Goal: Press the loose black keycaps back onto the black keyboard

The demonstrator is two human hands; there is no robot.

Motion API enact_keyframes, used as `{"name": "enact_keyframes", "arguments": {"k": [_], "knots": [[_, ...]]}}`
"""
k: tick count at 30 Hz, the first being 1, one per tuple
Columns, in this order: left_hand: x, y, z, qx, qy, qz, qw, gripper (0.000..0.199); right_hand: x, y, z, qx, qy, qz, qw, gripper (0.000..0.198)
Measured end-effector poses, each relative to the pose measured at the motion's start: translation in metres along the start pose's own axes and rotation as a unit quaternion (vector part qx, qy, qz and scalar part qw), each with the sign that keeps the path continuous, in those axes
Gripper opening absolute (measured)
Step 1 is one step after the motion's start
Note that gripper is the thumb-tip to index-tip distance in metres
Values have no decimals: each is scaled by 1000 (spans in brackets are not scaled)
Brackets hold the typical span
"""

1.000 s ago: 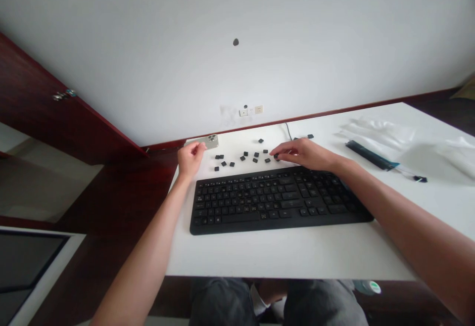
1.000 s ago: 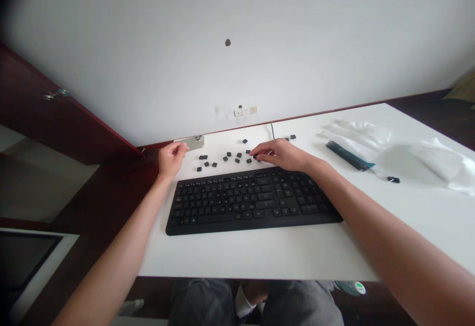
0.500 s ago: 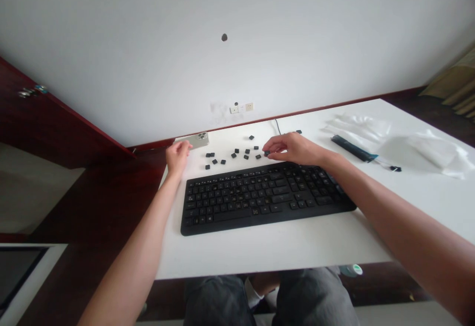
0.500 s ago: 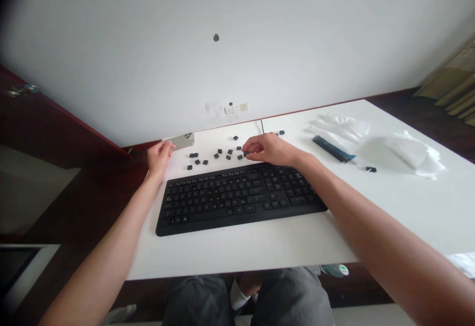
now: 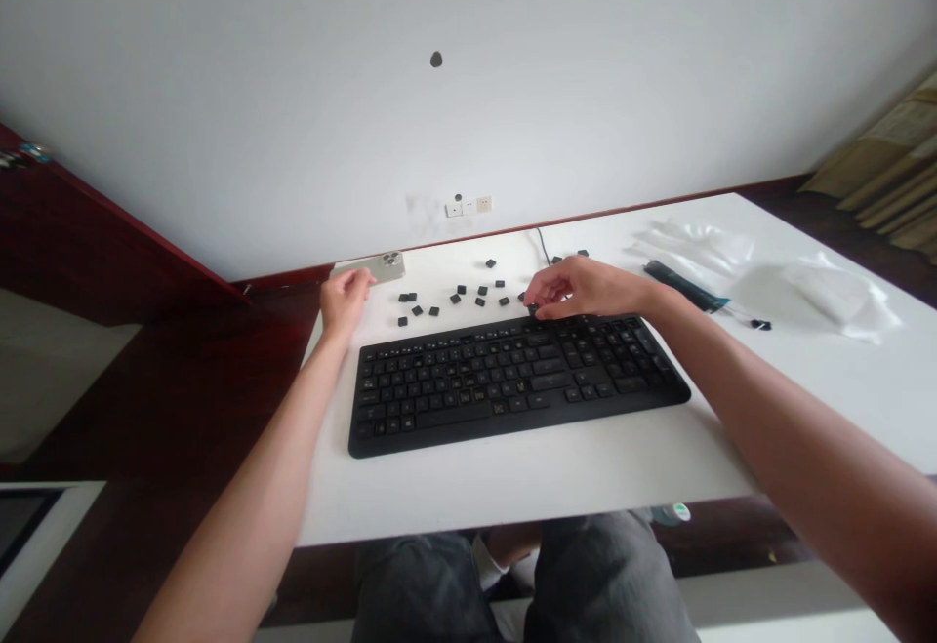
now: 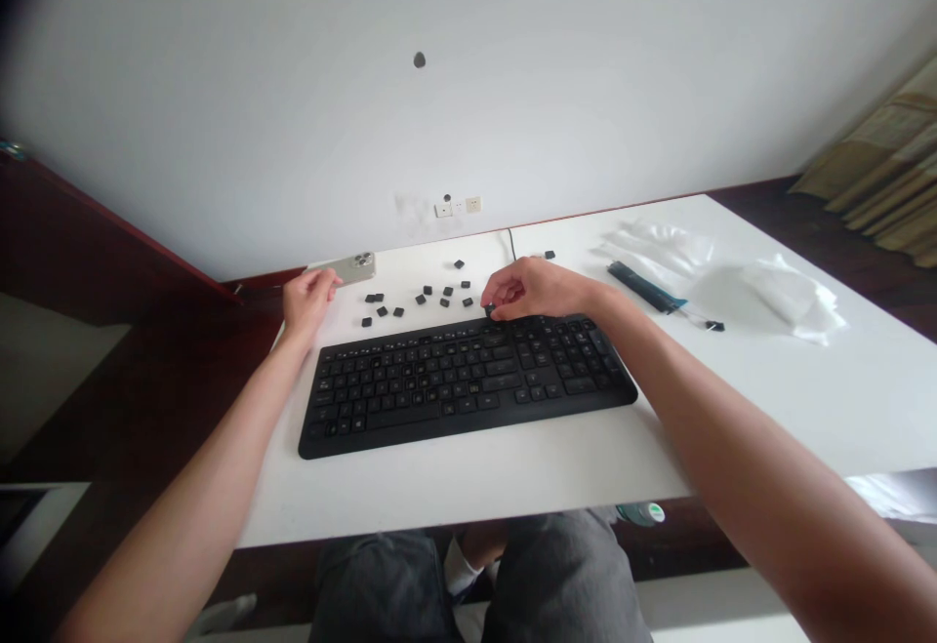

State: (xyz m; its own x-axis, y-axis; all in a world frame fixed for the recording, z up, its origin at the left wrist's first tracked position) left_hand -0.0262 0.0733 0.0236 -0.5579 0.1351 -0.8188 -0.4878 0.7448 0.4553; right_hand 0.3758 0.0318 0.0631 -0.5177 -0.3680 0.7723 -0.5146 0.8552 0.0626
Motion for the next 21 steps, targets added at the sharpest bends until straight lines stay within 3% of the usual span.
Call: {"name": "enact_keyframes", "arguments": {"k": [5,11,15,21], "knots": [[-1,0,0,-3,5,6,1000,26,18,-9,7,41,8,-7,999,26],[2,0,3,5,8,6,1000,28,68,-30,50,125,-19,-111,986,17],[3,1,4,6,11,9,1000,28,68,-33,65,154,-28,-100,983,12],[-2,-1,4,10,15,23,1000,29,64,-32,68,150,-74,-101,981,11]]}}
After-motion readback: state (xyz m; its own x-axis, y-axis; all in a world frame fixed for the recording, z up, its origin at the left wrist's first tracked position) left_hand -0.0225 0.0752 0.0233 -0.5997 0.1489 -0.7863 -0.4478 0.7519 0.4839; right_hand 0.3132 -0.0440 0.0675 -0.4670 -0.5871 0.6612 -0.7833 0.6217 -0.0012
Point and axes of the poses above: each hand's wrist, its own y-axis towards the middle knuckle, its own z-axis out of the palm, x = y × z, the point moved 7 cm from there along y, towards the middle knuckle, and after that the axes turned 14 degrees about -x, right-handed, at the moved point
